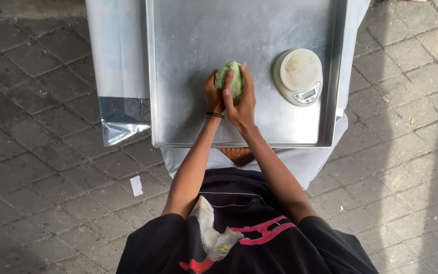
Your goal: Kneading a small piece of green dough on a metal tray and weighing it on a digital scale.
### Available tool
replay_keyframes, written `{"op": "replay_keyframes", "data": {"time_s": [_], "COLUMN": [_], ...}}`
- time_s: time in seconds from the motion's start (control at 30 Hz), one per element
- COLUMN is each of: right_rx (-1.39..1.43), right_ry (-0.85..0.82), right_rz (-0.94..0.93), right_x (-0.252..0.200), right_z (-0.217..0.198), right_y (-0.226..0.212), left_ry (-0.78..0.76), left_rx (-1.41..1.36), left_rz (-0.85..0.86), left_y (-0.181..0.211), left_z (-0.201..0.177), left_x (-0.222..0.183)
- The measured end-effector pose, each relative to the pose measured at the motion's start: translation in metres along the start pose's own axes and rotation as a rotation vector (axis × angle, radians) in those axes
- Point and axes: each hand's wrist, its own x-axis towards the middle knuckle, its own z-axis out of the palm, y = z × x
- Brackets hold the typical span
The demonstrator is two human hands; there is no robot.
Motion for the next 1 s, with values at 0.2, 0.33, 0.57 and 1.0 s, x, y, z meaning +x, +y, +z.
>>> {"op": "replay_keyframes", "data": {"time_s": [0.2,0.33,0.57,1.0], "right_rx": [0.090,0.062,0.372,0.626], "right_ry": [0.088,0.024,0.198,0.156], "right_rz": [0.127,0.230,0.256,0.219], "right_x": [0.013,0.020,0.025,0.005], "right_z": [0.022,0.019,0.009,-0.004], "right_y": [0.046,0.057,0.078,0.023], "left_ry": [-0.150,-0.184,-0.401,-0.145], "left_rx": [-0.152,-0.145,-0.097,-0.428], "left_rz": [-0.173,-0.193,-0.055,-0.098], "left_y": [0.029,0.033,0.018,0.045], "left_z": [-0.033,-0.042,-0.051,-0.018], "left_x": [0.001,-0.010,-0.022,-0.026]}}
